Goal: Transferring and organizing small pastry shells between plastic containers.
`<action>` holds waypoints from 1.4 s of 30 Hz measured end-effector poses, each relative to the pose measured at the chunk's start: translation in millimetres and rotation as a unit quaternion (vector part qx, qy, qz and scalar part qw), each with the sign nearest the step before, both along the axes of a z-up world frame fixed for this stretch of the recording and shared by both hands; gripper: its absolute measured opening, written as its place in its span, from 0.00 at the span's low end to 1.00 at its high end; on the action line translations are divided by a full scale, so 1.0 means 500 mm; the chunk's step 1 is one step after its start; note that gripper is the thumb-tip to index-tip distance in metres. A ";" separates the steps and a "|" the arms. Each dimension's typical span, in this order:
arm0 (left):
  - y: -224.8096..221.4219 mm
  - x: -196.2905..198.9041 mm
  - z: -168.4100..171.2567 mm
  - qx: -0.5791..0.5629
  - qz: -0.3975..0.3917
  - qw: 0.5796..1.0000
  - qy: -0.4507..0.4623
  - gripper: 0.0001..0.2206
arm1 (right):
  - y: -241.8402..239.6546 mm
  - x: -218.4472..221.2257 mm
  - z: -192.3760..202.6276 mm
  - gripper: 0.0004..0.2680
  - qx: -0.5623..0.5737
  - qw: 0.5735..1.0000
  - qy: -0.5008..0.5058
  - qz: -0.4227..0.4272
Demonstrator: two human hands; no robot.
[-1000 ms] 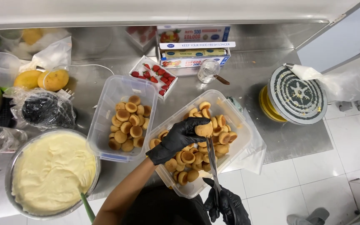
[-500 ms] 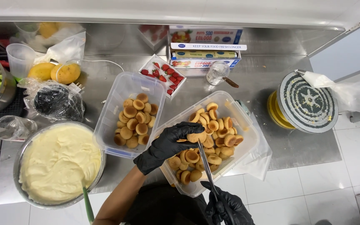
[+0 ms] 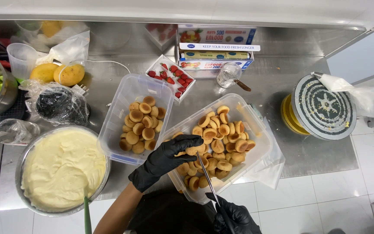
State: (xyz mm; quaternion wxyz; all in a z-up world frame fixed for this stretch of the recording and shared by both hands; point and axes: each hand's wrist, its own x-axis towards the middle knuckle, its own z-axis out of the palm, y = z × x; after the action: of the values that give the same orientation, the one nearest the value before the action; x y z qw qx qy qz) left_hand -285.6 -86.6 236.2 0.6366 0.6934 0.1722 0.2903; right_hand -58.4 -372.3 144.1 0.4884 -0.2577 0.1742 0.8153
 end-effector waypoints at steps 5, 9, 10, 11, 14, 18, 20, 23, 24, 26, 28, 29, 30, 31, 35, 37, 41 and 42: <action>-0.007 -0.010 0.010 0.189 -0.017 0.982 0.015 0.24 | 0.015 0.002 0.021 0.23 -0.092 0.995 -0.033 0.011; -0.007 -0.008 0.006 0.198 -0.026 0.980 0.004 0.24 | -0.013 0.035 -0.039 0.20 -0.077 0.997 -0.027 0.012; -0.009 -0.006 0.000 0.151 -0.021 0.988 0.010 0.24 | -0.028 0.044 -0.067 0.20 -0.136 0.988 -0.077 0.008; -0.010 -0.003 -0.011 0.150 -0.021 0.988 0.010 0.24 | -0.015 0.033 -0.027 0.20 -0.136 0.988 -0.078 0.008; -0.011 0.002 -0.032 0.095 0.012 0.995 -0.004 0.28 | 0.005 0.019 0.045 0.20 -0.008 0.998 -0.053 0.034; 0.012 -0.022 -0.039 -0.037 0.074 0.997 0.006 0.28 | -0.063 0.054 -0.002 0.17 0.178 0.889 -0.406 0.114; 0.049 -0.054 -0.076 0.011 0.135 0.990 0.029 0.27 | -0.076 0.060 0.015 0.17 0.305 0.767 -0.548 0.140; 0.107 -0.090 -0.129 0.248 0.263 0.918 0.165 0.31 | -0.049 0.048 0.097 0.18 0.250 0.784 -0.548 0.149; 0.116 -0.085 -0.112 0.315 0.298 0.860 0.268 0.34 | -0.035 0.043 0.114 0.19 0.174 0.859 -0.469 0.108; 0.126 -0.045 -0.109 0.380 0.326 0.786 0.363 0.38 | -0.011 0.034 0.138 0.20 0.096 0.917 -0.381 0.061; 0.122 0.026 -0.136 0.326 0.291 0.880 0.184 0.28 | 0.003 0.027 0.153 0.23 -0.131 0.987 -0.069 -0.069; 0.115 0.073 -0.143 0.327 0.288 0.882 0.182 0.28 | -0.006 0.030 0.138 0.23 -0.131 0.986 -0.069 -0.073; 0.108 0.118 -0.149 0.250 0.193 0.937 0.150 0.25 | -0.012 0.033 0.123 0.22 -0.084 0.990 -0.089 -0.069; 0.101 0.164 -0.154 0.170 0.093 0.974 0.115 0.22 | -0.019 0.036 0.108 0.22 -0.037 0.991 -0.110 -0.064; 0.100 0.371 -0.355 0.254 0.022 0.962 0.097 0.24 | -0.035 0.012 0.129 0.21 0.008 0.960 -0.270 -0.073; 0.098 0.437 -0.337 0.271 -0.032 0.935 0.227 0.29 | -0.039 0.013 0.127 0.22 0.019 0.960 -0.266 -0.079; 0.098 0.535 -0.508 0.337 -0.033 0.895 0.290 0.29 | -0.067 0.006 0.113 0.22 0.032 0.940 -0.319 -0.118; 0.094 0.539 -0.542 0.344 0.020 0.908 0.240 0.27 | -0.069 0.007 0.115 0.23 0.026 0.934 -0.338 -0.114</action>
State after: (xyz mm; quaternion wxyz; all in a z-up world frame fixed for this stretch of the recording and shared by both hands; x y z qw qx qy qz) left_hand -16.2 -39.7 -34.7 0.2924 0.9143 0.2232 0.1693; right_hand -55.0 -406.8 201.5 0.6144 -0.4838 0.0061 0.6232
